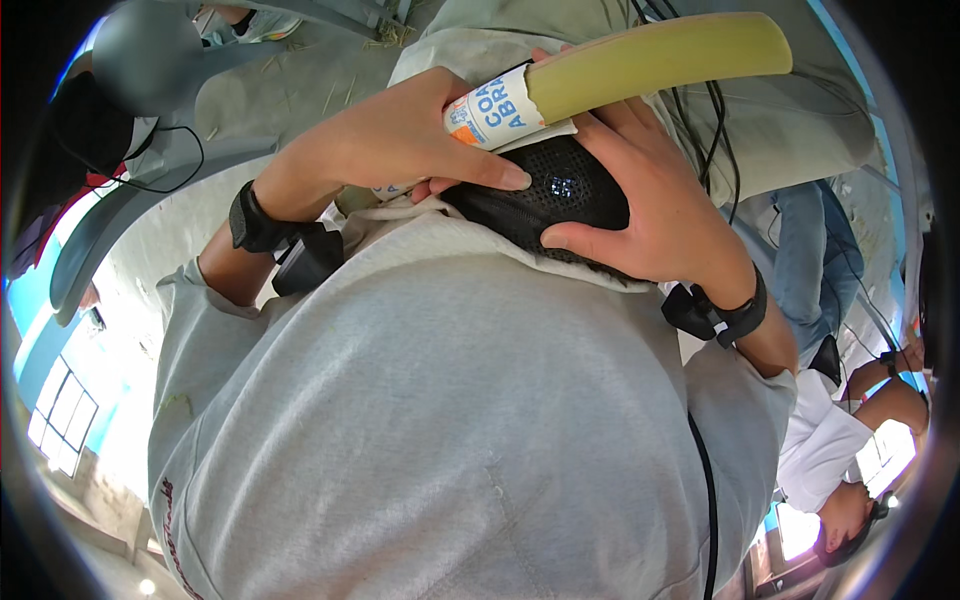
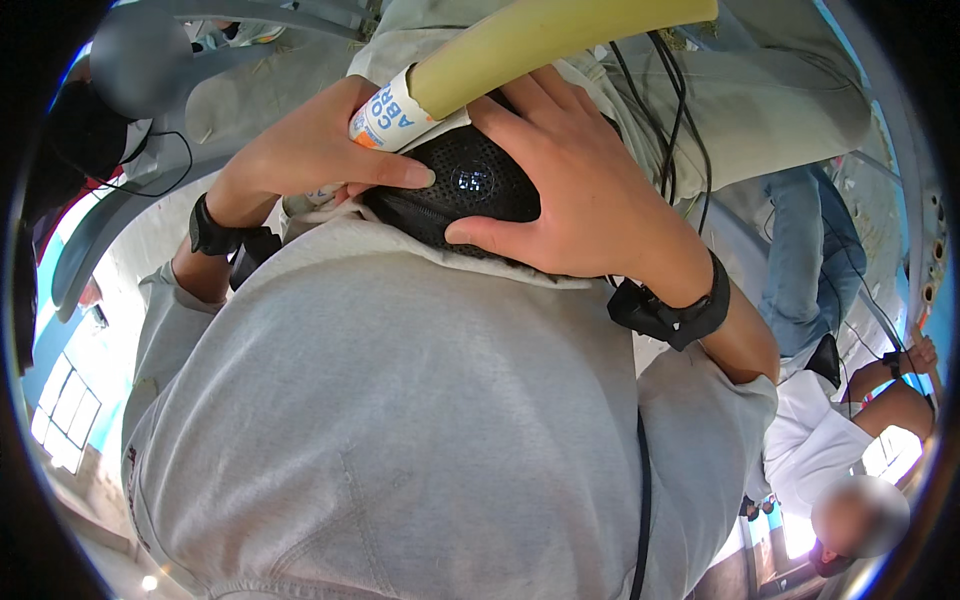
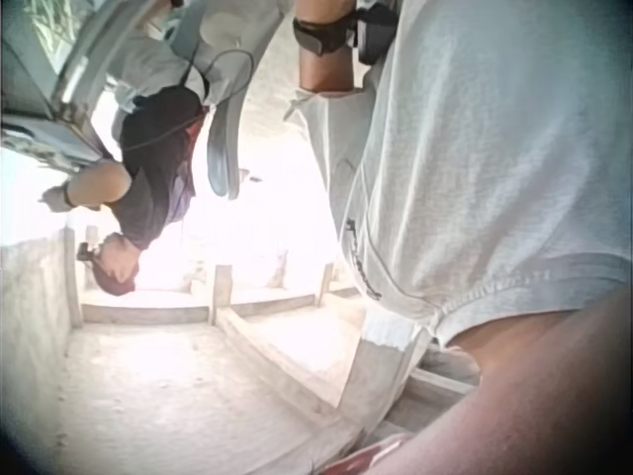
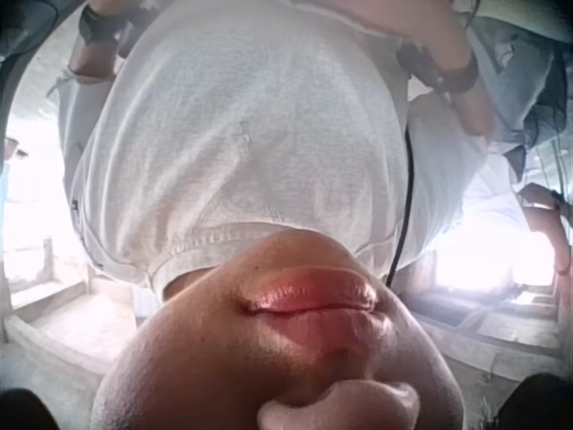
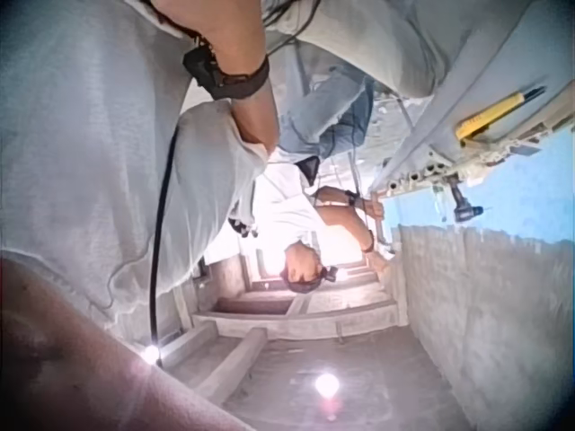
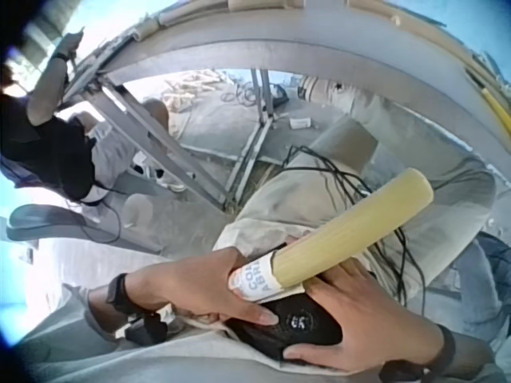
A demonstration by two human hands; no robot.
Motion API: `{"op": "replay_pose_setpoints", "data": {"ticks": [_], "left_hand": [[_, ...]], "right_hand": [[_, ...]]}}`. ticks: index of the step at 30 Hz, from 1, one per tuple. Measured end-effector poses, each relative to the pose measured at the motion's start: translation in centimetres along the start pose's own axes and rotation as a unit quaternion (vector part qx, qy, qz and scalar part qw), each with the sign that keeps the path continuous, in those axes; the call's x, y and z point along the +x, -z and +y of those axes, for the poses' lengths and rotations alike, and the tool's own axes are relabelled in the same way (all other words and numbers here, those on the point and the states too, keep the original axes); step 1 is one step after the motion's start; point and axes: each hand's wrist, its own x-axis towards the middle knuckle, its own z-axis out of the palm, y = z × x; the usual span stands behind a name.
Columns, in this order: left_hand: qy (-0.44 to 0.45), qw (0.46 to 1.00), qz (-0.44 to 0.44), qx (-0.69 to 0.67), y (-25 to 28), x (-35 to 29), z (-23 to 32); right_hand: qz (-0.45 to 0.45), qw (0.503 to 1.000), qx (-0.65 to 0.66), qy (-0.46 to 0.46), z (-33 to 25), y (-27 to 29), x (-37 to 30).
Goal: Sand the end of a bamboo pole using a piece of sandpaper held against a utility knife handle.
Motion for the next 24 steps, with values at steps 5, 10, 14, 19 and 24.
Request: {"op": "replay_pose_setpoints", "data": {"ticks": [5,10,14,19,24], "left_hand": [[-0.056,0.997,0.047,-0.005,1.8,-1.6,0.3],[-0.293,0.948,0.12,-0.036,5.9,-5.4,2.4],[-0.587,0.775,0.195,-0.132,7.2,-5.1,4.9],[-0.731,0.581,0.138,-0.331,6.1,-1.3,7.3],[-0.667,0.559,0.181,-0.458,5.6,0.6,8.0]], "right_hand": [[0.033,0.999,0.007,0.04,0.9,1.0,0.6],[-0.016,0.998,-0.03,0.05,0.9,5.6,2.5],[0.047,0.995,-0.013,0.087,-0.9,7.6,5.8],[0.176,0.981,-0.028,0.082,-2.7,8.0,9.1],[0.26,0.966,-0.01,-0.001,-2.3,7.5,10.6]]}}
